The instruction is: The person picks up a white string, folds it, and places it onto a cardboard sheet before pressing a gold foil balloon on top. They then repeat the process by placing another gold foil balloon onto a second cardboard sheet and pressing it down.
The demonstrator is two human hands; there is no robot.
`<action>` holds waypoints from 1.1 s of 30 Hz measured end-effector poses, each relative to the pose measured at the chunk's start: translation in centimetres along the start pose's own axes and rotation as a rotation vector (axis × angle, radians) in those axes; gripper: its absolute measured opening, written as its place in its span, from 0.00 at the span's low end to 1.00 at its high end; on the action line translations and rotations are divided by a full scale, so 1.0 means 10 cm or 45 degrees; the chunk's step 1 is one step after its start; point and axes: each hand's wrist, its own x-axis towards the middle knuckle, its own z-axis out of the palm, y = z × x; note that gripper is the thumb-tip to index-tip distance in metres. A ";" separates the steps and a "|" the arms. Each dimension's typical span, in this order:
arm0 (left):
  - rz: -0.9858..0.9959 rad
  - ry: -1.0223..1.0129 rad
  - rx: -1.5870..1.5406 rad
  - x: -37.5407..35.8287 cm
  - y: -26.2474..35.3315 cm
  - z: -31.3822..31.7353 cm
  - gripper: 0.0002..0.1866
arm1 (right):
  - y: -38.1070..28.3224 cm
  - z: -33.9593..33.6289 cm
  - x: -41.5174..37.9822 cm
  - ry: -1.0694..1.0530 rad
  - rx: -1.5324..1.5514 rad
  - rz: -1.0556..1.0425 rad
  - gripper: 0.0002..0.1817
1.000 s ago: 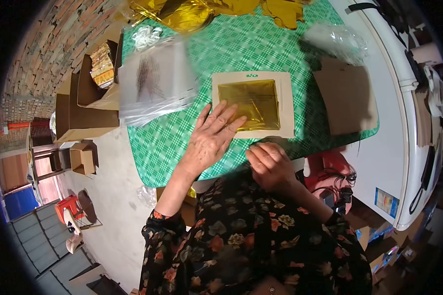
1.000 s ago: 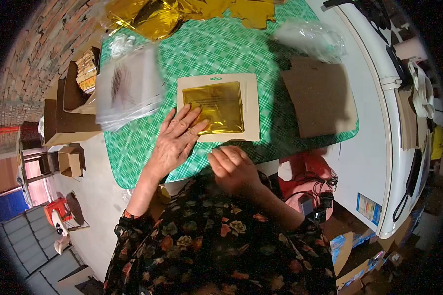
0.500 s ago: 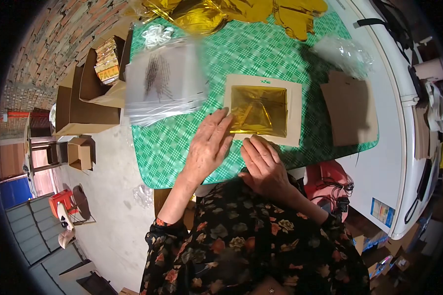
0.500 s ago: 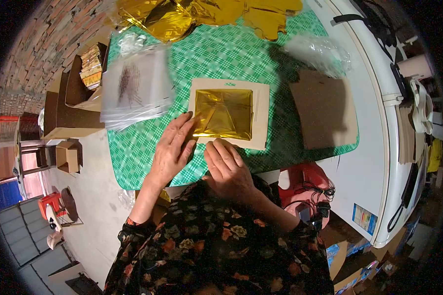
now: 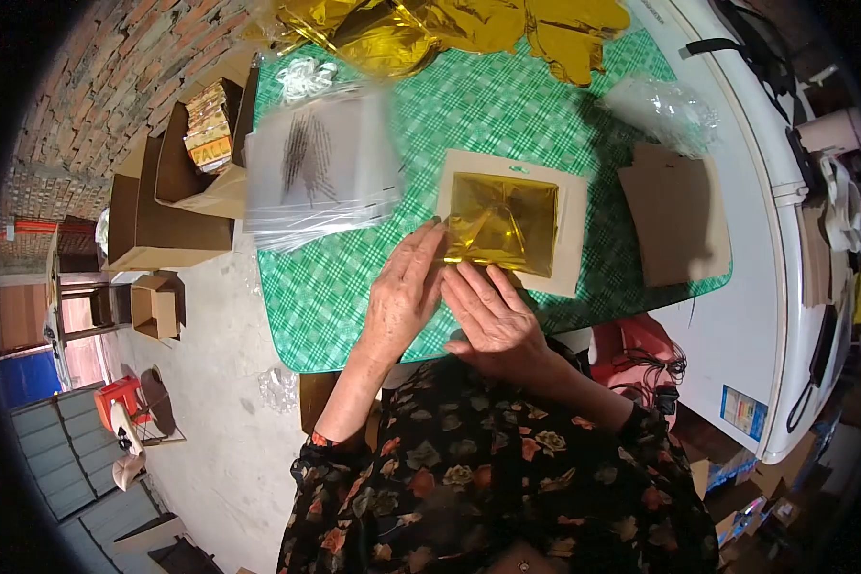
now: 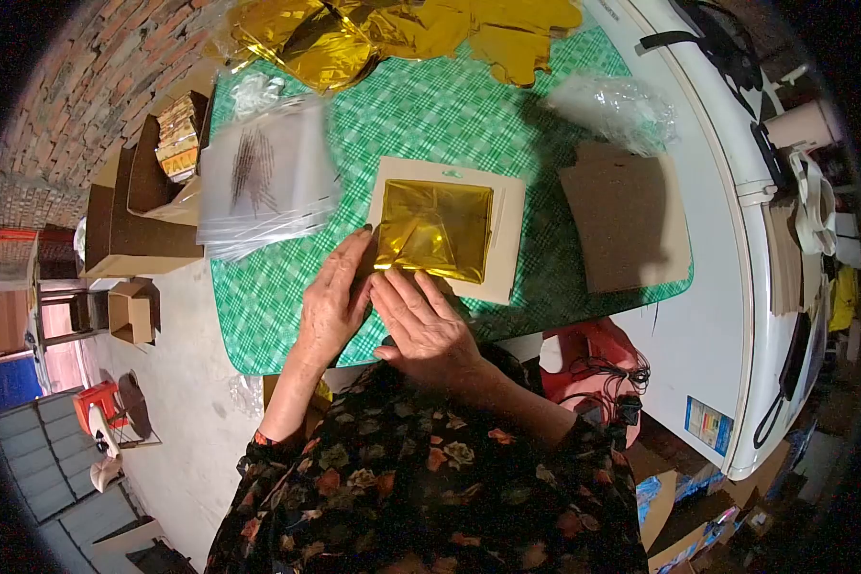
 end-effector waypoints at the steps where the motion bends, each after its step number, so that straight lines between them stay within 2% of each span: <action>1: -0.009 -0.010 -0.006 0.00 -0.01 -0.01 0.35 | 0.00 0.00 0.01 0.031 0.002 0.000 0.36; 14: -0.033 -0.031 0.054 -0.03 -0.04 0.04 0.34 | -0.09 0.00 0.08 -0.008 -0.001 0.194 0.44; 26: 0.005 0.035 0.154 -0.01 -0.01 0.10 0.32 | -0.17 0.03 0.11 0.069 0.041 0.315 0.45; 33: 0.036 0.140 0.217 -0.03 0.04 0.14 0.22 | -0.14 0.02 0.11 -0.005 0.026 0.341 0.46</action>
